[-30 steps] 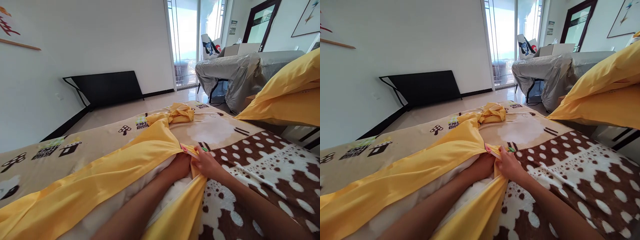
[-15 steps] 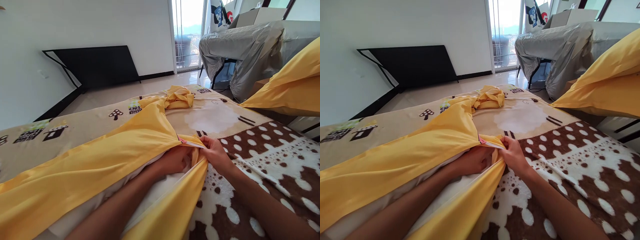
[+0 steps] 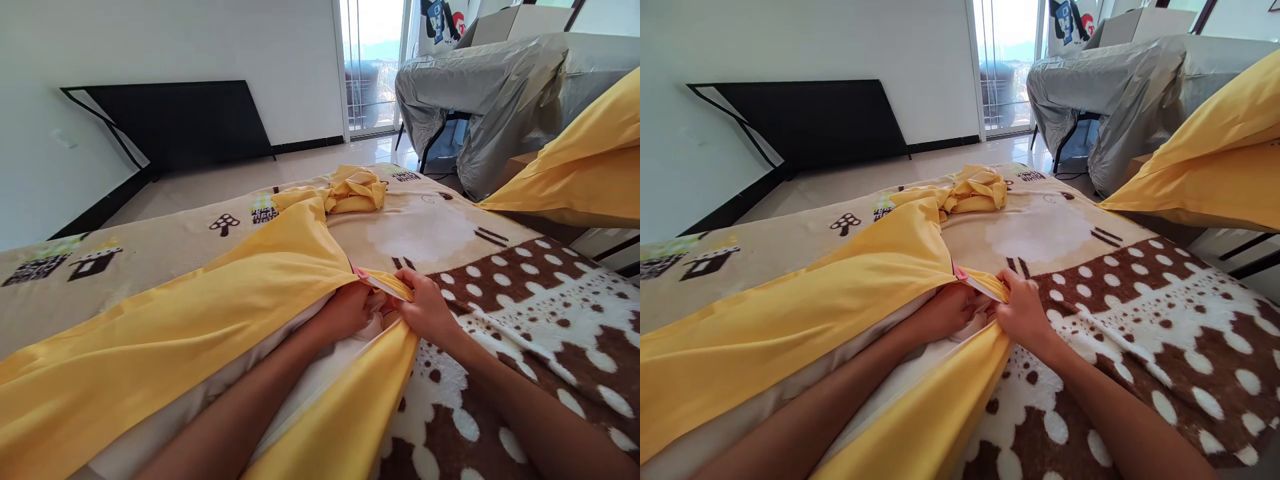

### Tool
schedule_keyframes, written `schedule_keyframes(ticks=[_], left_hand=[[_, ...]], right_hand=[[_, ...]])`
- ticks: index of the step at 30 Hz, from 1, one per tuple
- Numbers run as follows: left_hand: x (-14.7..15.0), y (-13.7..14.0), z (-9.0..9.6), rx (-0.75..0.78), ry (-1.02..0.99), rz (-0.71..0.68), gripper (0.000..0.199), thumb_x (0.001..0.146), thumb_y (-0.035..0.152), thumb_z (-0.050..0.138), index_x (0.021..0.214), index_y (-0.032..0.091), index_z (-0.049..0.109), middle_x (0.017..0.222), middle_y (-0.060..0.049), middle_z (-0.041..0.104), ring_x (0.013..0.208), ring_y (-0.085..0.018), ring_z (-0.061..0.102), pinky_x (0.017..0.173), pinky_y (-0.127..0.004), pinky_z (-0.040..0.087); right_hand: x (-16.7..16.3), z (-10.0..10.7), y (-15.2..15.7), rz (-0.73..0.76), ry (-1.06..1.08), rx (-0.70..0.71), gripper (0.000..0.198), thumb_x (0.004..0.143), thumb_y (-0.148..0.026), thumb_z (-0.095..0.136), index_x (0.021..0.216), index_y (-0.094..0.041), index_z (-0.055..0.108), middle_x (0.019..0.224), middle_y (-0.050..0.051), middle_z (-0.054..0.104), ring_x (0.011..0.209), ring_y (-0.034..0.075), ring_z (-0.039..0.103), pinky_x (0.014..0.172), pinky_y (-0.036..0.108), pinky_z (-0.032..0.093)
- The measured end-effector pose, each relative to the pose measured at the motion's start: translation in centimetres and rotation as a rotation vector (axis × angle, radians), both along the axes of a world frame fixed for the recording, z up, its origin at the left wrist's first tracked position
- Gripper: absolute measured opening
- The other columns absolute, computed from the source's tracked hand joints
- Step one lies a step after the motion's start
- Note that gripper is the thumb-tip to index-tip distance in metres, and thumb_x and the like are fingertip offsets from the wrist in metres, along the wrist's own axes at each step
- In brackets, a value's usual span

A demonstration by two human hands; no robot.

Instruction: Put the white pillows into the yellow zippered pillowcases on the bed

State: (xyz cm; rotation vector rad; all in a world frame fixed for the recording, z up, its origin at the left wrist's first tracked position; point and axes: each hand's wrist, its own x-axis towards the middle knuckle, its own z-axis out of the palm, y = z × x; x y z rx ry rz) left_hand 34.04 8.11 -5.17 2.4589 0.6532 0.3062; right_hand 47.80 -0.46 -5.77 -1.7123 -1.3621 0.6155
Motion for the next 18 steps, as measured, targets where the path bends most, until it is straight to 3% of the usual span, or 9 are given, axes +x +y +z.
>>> schedule_keyframes(ticks=[2,4,8,11,13,16,18], left_hand=[[0.0,-0.1,-0.2,0.025,0.078,-0.014,0.026,0.060,0.000,0.041,0.074,0.017,0.055,0.078,-0.003,0.061,0.077,-0.018,0.053,0.075,-0.030,0.045],[0.0,-0.2,-0.5,0.016,0.071,0.002,0.029,0.062,0.001,0.042,0.080,0.017,0.058,0.086,-0.004,0.063,0.081,-0.018,0.055,0.078,-0.031,0.045],[0.1,-0.5,-1.5,0.111,-0.050,0.007,0.026,0.073,0.008,0.046,0.090,0.019,0.063,0.101,-0.005,0.065,0.096,-0.021,0.056,0.093,-0.035,0.041],[0.1,-1.1,-1.4,0.182,-0.173,-0.111,0.023,0.079,0.010,0.046,0.086,0.018,0.066,0.101,-0.006,0.065,0.097,-0.020,0.056,0.094,-0.033,0.040],[0.1,-1.7,-1.0,0.072,-0.272,-0.166,0.022,0.081,0.010,0.046,0.084,0.016,0.067,0.099,-0.006,0.067,0.094,-0.017,0.058,0.089,-0.027,0.042],[0.1,-2.3,-0.2,-0.200,-0.350,-0.103,0.019,0.080,0.010,0.050,0.084,0.015,0.068,0.090,-0.003,0.069,0.087,-0.015,0.060,0.081,-0.022,0.045],[0.2,-2.3,0.1,-0.260,-0.315,-0.071,0.017,0.081,0.012,0.051,0.082,0.014,0.067,0.084,-0.002,0.068,0.083,-0.015,0.060,0.078,-0.023,0.046]], right_hand=[[0.3,0.3,-0.1,-0.009,-0.261,-0.026,0.020,0.063,-0.009,0.046,0.079,-0.019,0.053,0.071,0.000,0.062,0.068,0.016,0.055,0.062,0.024,0.035],[0.4,0.5,-0.3,-0.019,-0.418,-0.104,0.024,0.066,-0.008,0.045,0.086,-0.019,0.054,0.072,0.002,0.063,0.071,0.017,0.057,0.062,0.024,0.033],[0.5,0.7,-0.3,-0.073,-0.611,-0.283,0.025,0.072,-0.012,0.047,0.095,-0.019,0.055,0.075,0.006,0.065,0.075,0.021,0.060,0.062,0.025,0.031],[0.5,0.8,-0.3,-0.100,-0.680,-0.315,0.020,0.075,-0.016,0.047,0.093,-0.019,0.056,0.076,0.007,0.065,0.075,0.021,0.060,0.061,0.026,0.029],[0.5,0.9,-0.3,-0.107,-0.676,-0.281,0.018,0.076,-0.016,0.046,0.091,-0.018,0.056,0.074,0.007,0.065,0.071,0.020,0.060,0.059,0.026,0.028],[0.6,1.0,-0.3,-0.084,-0.590,-0.183,0.014,0.075,-0.015,0.045,0.082,-0.020,0.056,0.072,0.005,0.065,0.067,0.018,0.058,0.058,0.025,0.027],[0.8,1.0,-0.2,-0.049,-0.503,-0.120,0.013,0.073,-0.013,0.044,0.075,-0.020,0.055,0.071,0.003,0.065,0.065,0.016,0.056,0.058,0.024,0.029]])
